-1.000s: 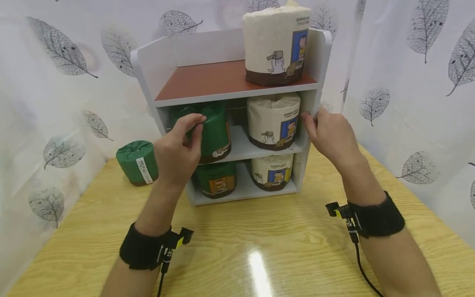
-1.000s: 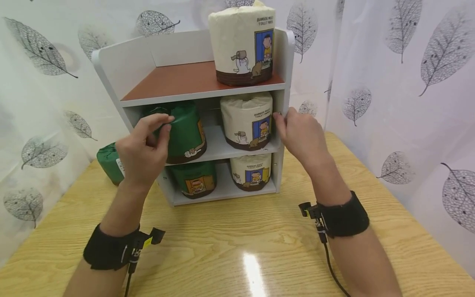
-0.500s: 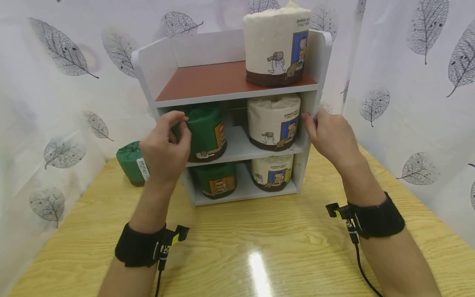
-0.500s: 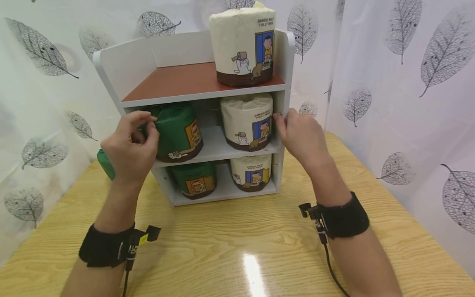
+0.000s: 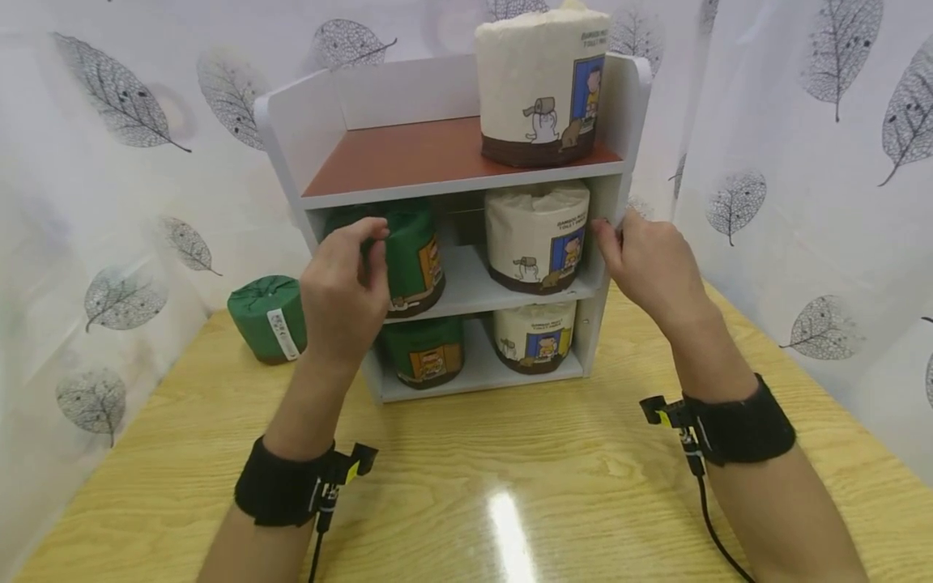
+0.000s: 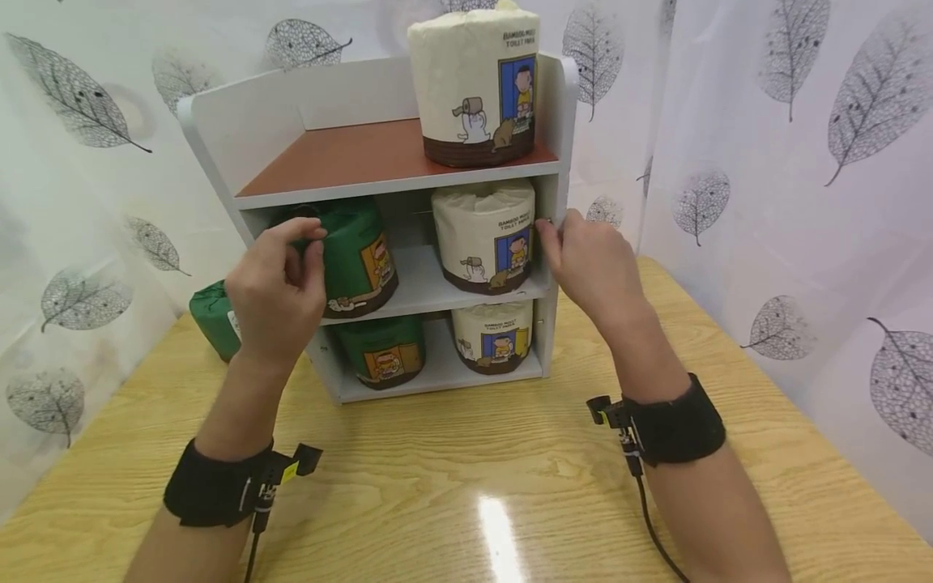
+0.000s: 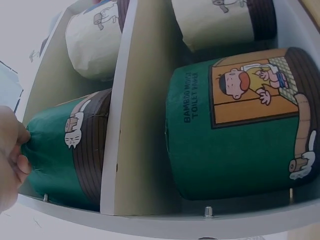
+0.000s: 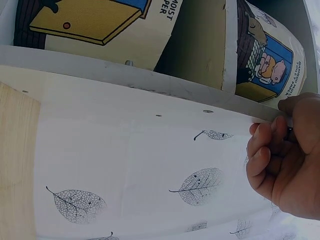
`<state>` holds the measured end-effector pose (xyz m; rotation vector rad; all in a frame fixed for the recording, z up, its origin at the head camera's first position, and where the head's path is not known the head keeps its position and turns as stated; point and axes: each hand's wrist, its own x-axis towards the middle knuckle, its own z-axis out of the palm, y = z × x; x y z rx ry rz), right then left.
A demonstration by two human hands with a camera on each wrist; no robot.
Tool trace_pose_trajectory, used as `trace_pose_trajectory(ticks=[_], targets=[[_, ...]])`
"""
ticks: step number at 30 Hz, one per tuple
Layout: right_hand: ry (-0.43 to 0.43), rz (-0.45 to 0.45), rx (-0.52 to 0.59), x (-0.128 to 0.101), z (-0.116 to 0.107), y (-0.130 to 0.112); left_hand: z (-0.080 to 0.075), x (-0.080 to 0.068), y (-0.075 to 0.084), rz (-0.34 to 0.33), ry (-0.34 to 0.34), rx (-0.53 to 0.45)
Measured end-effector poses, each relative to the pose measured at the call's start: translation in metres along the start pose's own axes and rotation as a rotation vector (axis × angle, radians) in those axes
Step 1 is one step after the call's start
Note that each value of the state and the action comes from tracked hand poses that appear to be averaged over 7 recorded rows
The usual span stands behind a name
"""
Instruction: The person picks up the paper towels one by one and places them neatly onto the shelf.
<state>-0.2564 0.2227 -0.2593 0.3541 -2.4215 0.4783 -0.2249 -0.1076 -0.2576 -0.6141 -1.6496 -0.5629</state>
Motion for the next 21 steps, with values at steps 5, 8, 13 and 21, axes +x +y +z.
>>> trace_pose_trajectory(ticks=[5,8,13,21], targets=[[-0.001,0.004,0.001,0.001,0.000,-0.001,0.001,-0.001,-0.001,-0.004,0.038,-0.006],[0.000,0.004,0.000,0.001,0.001,0.000,0.001,-0.002,-0.004,-0.011,0.075,-0.017],[-0.002,0.003,0.000,0.002,0.001,0.000,0.002,-0.001,-0.013,-0.035,0.157,-0.069],[0.004,0.005,-0.006,0.001,0.001,0.000,0.000,-0.001,-0.018,-0.048,0.146,-0.060]])
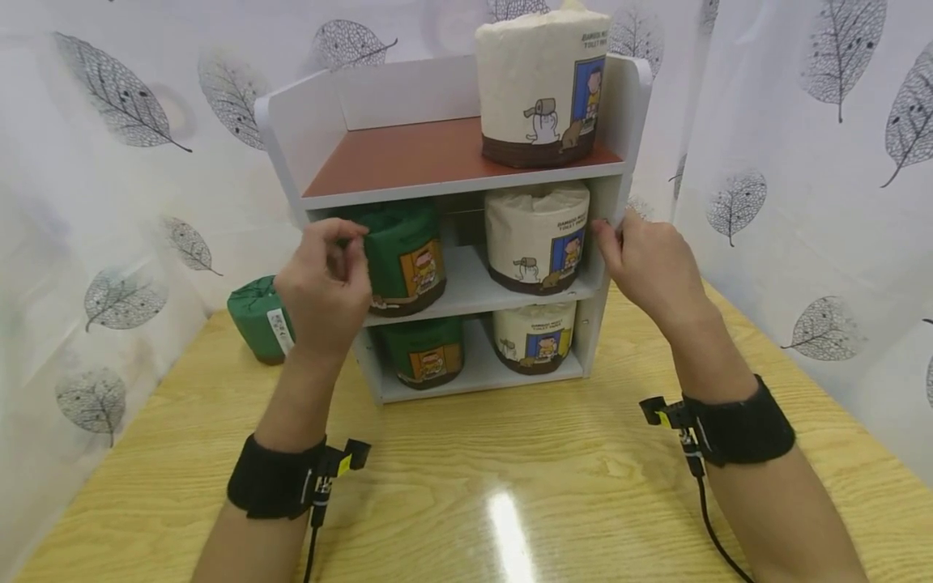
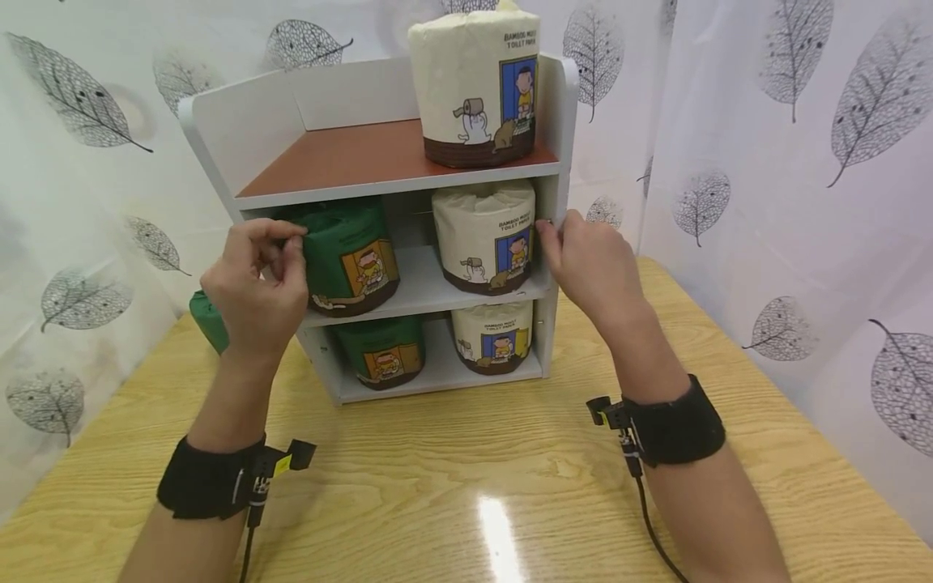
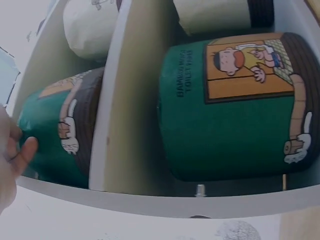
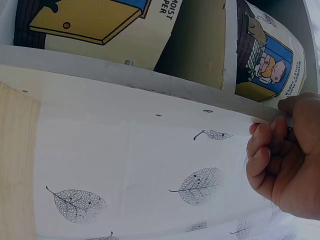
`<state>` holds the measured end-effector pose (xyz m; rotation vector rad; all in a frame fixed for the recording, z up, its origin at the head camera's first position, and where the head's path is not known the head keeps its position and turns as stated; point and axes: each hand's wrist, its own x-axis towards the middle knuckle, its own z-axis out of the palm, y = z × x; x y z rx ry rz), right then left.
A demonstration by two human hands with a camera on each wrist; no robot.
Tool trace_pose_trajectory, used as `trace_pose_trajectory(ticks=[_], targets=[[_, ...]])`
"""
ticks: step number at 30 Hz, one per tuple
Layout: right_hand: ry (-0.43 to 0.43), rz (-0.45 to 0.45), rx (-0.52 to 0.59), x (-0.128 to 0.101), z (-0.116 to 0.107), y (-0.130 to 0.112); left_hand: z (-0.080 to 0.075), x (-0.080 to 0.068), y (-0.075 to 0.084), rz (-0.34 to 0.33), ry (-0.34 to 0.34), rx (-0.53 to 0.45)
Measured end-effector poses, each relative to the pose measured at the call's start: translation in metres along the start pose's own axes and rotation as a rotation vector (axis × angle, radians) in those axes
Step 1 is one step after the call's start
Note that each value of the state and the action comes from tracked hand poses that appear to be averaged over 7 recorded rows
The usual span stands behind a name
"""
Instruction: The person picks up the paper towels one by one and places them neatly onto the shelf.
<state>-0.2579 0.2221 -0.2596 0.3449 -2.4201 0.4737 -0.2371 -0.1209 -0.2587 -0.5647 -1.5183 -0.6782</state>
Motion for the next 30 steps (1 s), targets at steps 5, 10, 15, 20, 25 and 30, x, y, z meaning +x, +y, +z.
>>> trace_pose_trajectory(ticks=[5,10,15,20,25,30], targets=[[-0.008,0.004,-0.002,0.0003,-0.0002,0.0004,-0.0014,-0.0003,0.0056,0.033,-0.158,0.004],[-0.014,0.000,-0.001,0.0012,0.0006,0.0005,0.0006,-0.0009,0.0094,0.007,-0.213,-0.022],[-0.012,-0.007,0.006,0.0016,0.0013,0.0003,0.0023,-0.0004,0.0101,-0.018,-0.157,-0.046],[-0.016,0.001,0.004,0.0005,0.0010,0.0007,0.0013,0.0016,0.0067,-0.023,-0.152,-0.044],[-0.010,-0.002,0.003,0.0002,0.0007,0.0005,-0.0026,0.0038,0.0035,-0.023,-0.168,-0.001],[-0.006,0.002,-0.004,-0.0005,-0.0010,-0.0004,0.0002,0.0006,0.0078,0.023,-0.184,0.039]])
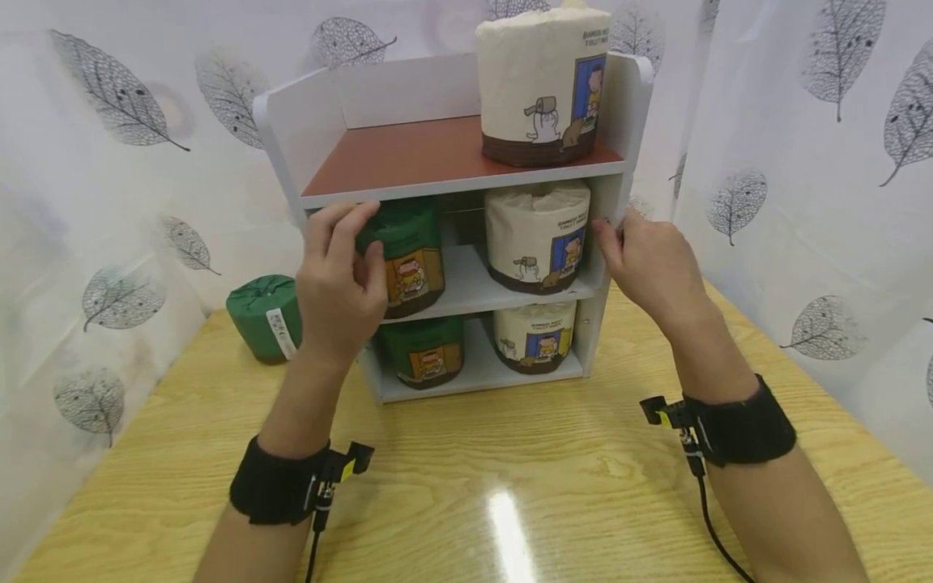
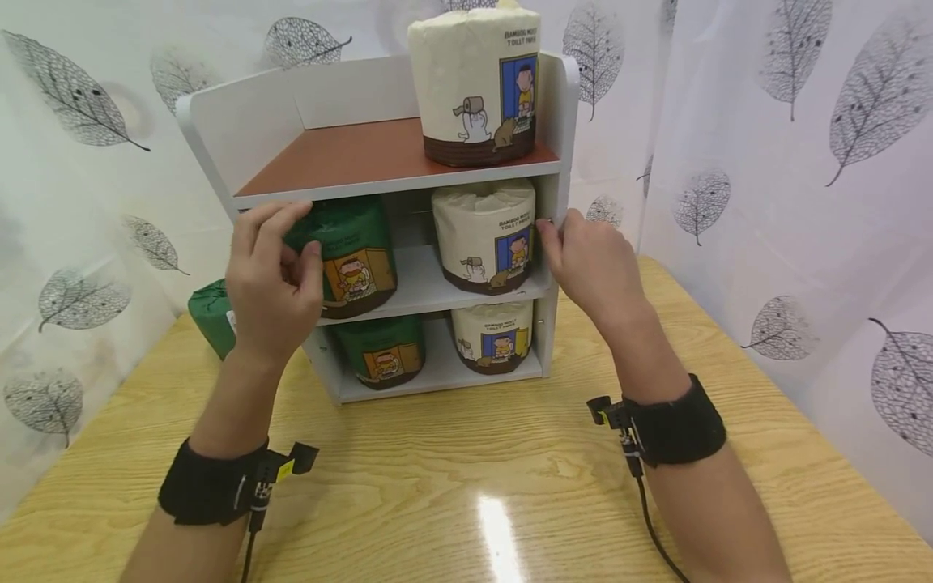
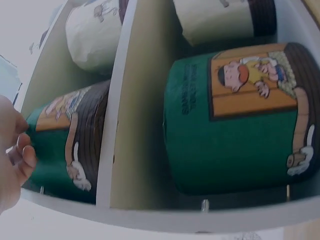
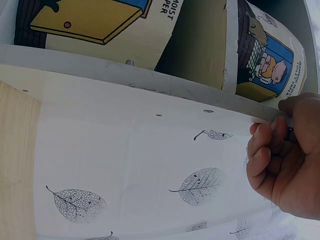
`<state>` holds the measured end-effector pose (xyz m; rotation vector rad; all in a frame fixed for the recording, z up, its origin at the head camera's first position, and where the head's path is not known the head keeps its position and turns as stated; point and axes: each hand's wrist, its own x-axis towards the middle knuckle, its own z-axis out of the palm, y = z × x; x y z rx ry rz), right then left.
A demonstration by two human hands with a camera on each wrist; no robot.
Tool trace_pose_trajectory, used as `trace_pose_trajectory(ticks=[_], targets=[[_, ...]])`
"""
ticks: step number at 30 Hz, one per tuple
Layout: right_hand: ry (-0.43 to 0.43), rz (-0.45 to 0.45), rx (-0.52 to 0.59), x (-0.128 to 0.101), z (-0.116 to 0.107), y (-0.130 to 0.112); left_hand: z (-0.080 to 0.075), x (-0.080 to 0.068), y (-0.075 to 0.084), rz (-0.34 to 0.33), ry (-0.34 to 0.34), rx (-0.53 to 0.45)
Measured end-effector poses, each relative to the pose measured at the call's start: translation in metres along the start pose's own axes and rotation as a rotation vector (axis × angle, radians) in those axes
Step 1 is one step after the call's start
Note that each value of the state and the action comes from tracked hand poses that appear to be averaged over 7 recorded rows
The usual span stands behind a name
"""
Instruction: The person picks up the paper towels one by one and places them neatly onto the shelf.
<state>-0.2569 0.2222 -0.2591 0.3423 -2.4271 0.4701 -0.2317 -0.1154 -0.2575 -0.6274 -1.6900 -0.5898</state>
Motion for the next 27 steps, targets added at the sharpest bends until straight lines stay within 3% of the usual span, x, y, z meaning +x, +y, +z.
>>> trace_pose_trajectory(ticks=[6,13,27], targets=[[0.014,-0.017,-0.001,-0.0003,0.0002,0.0008,0.0068,-0.0026,0.0048,0.050,-0.045,-0.018],[0.015,-0.021,-0.002,-0.0005,-0.0002,0.0002,0.0058,-0.0012,0.0059,0.020,0.002,-0.017],[0.001,-0.011,0.009,-0.0006,-0.0017,-0.0021,0.0031,-0.0037,0.0019,-0.031,-0.041,0.049]])
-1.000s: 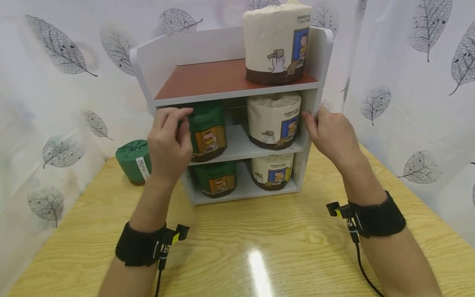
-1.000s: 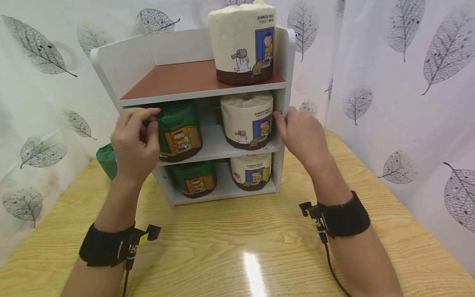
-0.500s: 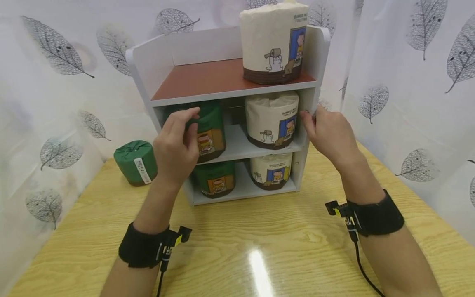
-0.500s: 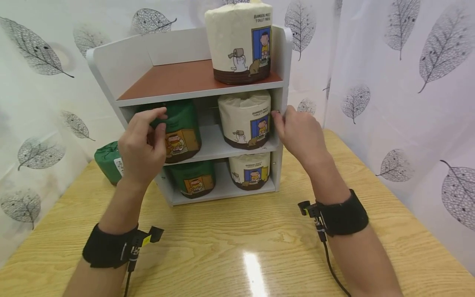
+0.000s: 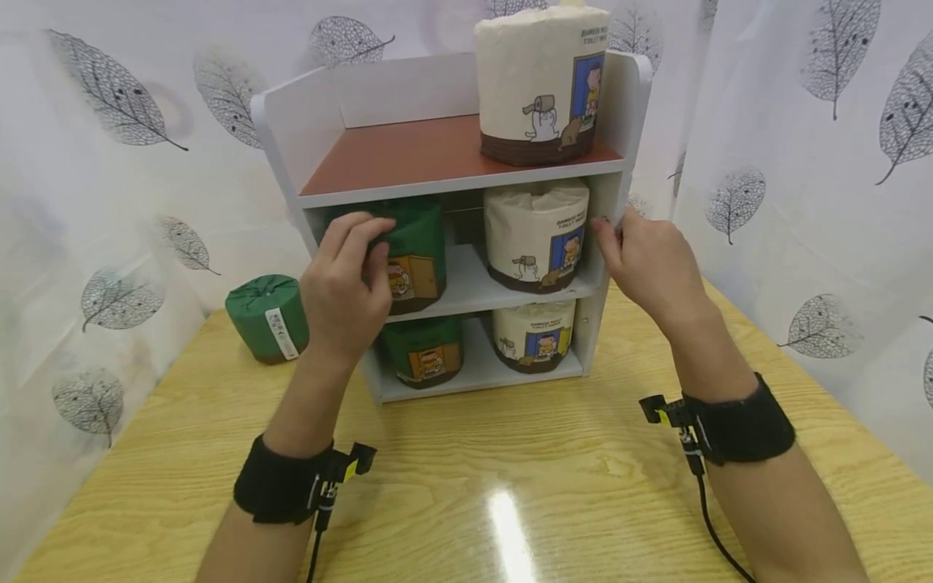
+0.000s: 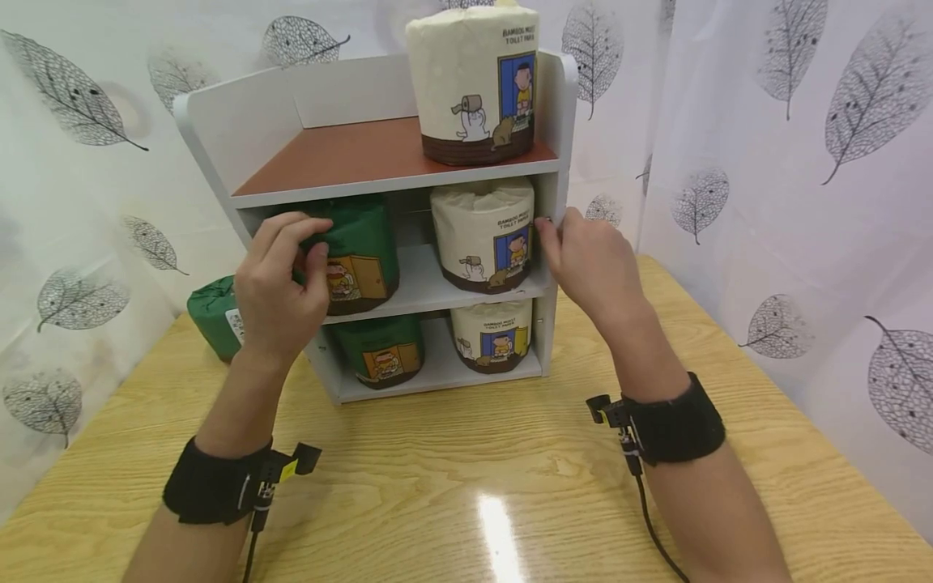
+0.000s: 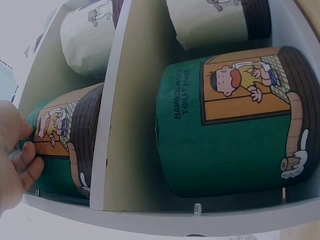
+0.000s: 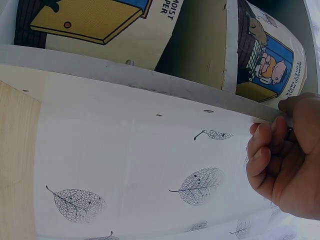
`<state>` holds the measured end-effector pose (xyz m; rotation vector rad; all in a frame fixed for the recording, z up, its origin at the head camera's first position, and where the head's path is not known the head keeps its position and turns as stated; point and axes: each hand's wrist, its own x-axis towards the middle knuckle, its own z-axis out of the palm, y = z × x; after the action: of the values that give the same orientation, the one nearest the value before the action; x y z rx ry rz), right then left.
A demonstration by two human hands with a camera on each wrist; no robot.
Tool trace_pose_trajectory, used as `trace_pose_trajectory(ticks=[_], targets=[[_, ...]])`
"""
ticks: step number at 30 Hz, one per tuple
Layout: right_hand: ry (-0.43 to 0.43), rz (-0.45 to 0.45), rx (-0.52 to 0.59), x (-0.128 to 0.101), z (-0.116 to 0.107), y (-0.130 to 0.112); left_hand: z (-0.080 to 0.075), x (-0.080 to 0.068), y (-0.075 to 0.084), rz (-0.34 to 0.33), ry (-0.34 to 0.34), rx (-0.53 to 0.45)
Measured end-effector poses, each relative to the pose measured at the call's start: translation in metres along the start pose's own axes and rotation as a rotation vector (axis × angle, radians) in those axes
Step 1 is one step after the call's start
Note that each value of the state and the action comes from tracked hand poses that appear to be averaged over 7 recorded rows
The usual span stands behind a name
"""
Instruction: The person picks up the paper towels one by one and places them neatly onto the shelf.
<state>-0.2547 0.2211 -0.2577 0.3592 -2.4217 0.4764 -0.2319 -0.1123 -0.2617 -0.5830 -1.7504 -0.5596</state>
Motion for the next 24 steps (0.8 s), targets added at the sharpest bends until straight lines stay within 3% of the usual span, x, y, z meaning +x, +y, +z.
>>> trace_pose_trajectory(ticks=[13,16,18,21,24], targets=[[-0.006,0.004,0.002,-0.002,0.001,0.003,0.002,0.000,0.006,0.018,-0.046,-0.070],[0.011,-0.010,0.000,-0.002,0.001,0.003,-0.004,0.005,0.010,0.039,0.051,-0.110],[0.019,-0.019,-0.001,-0.001,0.000,0.002,-0.010,0.010,0.010,0.032,0.173,-0.117],[0.018,-0.021,0.000,0.000,0.001,0.001,-0.022,0.018,0.005,-0.052,0.357,-0.083],[0.014,-0.017,-0.001,0.000,0.001,0.002,-0.034,0.022,-0.008,-0.180,0.433,-0.010]])
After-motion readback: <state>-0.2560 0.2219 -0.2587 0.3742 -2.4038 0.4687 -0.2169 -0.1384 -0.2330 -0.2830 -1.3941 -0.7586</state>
